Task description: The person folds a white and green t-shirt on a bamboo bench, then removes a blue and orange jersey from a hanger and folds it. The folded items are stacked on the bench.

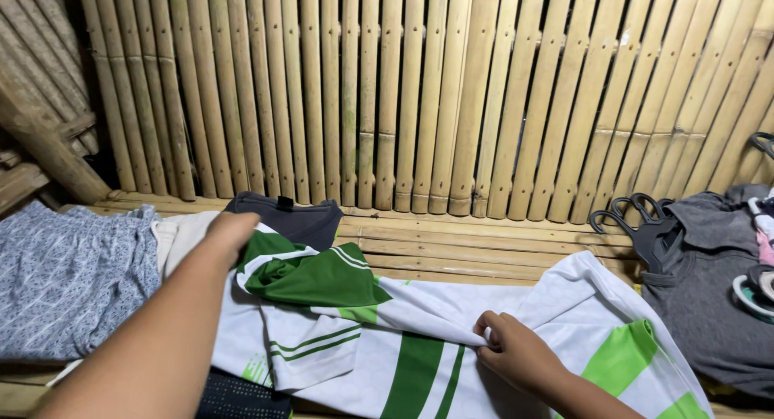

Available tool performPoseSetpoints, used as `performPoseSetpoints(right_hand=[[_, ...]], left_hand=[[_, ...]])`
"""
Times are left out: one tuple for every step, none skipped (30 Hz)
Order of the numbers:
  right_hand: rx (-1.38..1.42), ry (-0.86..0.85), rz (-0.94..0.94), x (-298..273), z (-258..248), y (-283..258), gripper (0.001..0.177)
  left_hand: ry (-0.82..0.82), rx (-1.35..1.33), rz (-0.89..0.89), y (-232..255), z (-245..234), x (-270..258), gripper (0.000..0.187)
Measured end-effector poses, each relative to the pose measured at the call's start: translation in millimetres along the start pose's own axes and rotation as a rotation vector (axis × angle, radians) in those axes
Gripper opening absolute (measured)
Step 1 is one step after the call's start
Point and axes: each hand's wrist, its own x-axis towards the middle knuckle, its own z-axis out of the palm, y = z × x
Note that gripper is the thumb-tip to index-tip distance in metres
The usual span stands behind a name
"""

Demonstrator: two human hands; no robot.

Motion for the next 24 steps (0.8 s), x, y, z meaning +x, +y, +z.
performPoseSetpoints(right_hand=[[-0.007, -0.002, 0.005, -1.4, -1.9, -1.0, 0.027], [-0.012, -0.005, 0.006, -1.8, -3.9, -2.6, 0.024], [-0.016, -0.008, 0.008, -2.7, -5.5, -4.3, 0.022], [-0.034, -0.008, 0.014, -4.0, -7.2, -5.8, 0.021], [-0.052, -0.008, 0.020, -5.7, -8.7, -7.3, 0.020], [-0.067, -0.007, 0.027, -7.4, -9.1, -9.2, 0.020], [-0.066, 0.009, 0.032, -10.1, -8.7, -10.7, 0.019], [-0.065, 0.025, 0.036, -13.4, -7.8, -11.2, 0.019], [-0.064, 0.041, 0.041, -14.9, -6.5, -11.5, 0.019], [-0.060, 0.049, 0.032, -15.8, -5.3, -11.3, 0.019], [-0.056, 0.058, 0.022, -16.1, -4.1, -10.2, 0.020], [-0.051, 0.067, 0.015, -15.8, -2.7, -8.2, 0.020], [-0.034, 0.076, 0.010, -14.6, -1.4, -5.4, 0.023], [-0.020, 0.083, 0.004, -12.5, -1.2, -1.5, 0.025], [-0.007, 0.090, -0.003, -10.4, -0.8, 3.3, 0.028], [0.004, 0.098, -0.005, -7.7, -1.0, 9.0, 0.028], [0.015, 0.106, -0.007, -4.0, -2.4, 15.7, 0.029], [0.028, 0.115, -0.009, 0.0, -3.5, 22.9, 0.030], [0.046, 0.151, 0.010, 4.2, -4.9, 30.7, 0.031], [0.065, 0.190, 0.030, 9.4, -7.0, 38.7, 0.032], [0.084, 0.229, 0.049, 15.2, -9.6, 47.0, 0.034], [0.065, 0.246, 0.082, 22.0, -13.7, 55.6, 0.035], [0.046, 0.262, 0.116, 29.8, -19.0, 64.0, 0.036], [0.029, 0.281, 0.152, 37.0, -23.8, 72.0, 0.037]], left_hand=[[-0.024, -0.131, -0.123, -10.4, -4.0, 15.7, 0.036], [-0.046, -0.260, -0.246, -19.8, -10.9, 29.2, 0.032], [-0.068, -0.389, -0.369, -27.3, -17.1, 40.4, 0.028], [-0.036, -0.445, -0.386, -36.5, -20.4, 46.4, 0.026], [-0.004, -0.502, -0.403, -44.1, -20.0, 48.9, 0.023], [0.027, -0.556, -0.419, -48.8, -19.9, 48.2, 0.021], [0.064, -0.606, -0.369, -52.0, -20.3, 43.2, 0.021], [0.111, -0.610, -0.333, -53.0, -20.5, 34.9, 0.022], [0.168, -0.583, -0.296, -52.0, -20.4, 23.1, 0.024], [0.248, -0.397, -0.271, -46.1, -18.6, 10.9, 0.027], [0.320, -0.232, -0.241, -39.2, -17.7, -3.9, 0.030], [0.407, -0.025, -0.220, -28.7, -12.4, -18.8, 0.033], [0.466, 0.120, -0.139, -17.1, -8.6, -34.3, 0.037], [0.511, 0.233, -0.054, -4.3, -2.9, -49.4, 0.041], [0.550, 0.319, 0.043, 7.6, 4.5, -65.1, 0.045], [0.538, 0.393, 0.176, 17.3, 12.2, -81.8, 0.048], [0.502, 0.455, 0.293, 26.3, 19.6, -97.6, 0.053], [0.433, 0.538, 0.379, 35.9, 28.4, -111.4, 0.051], [0.363, 0.620, 0.464, 43.6, 36.9, -124.7, 0.049], [0.266, 0.671, 0.489, 51.1, 45.7, -136.0, 0.051], [0.169, 0.721, 0.514, 57.5, 53.7, -145.9, 0.053], [0.119, 0.755, 0.530, 62.5, 61.8, -155.0, 0.053], [0.068, 0.788, 0.547, 65.5, 69.6, -164.0, 0.054], [0.015, 0.822, 0.566, 68.2, 78.2, -172.1, 0.055]])
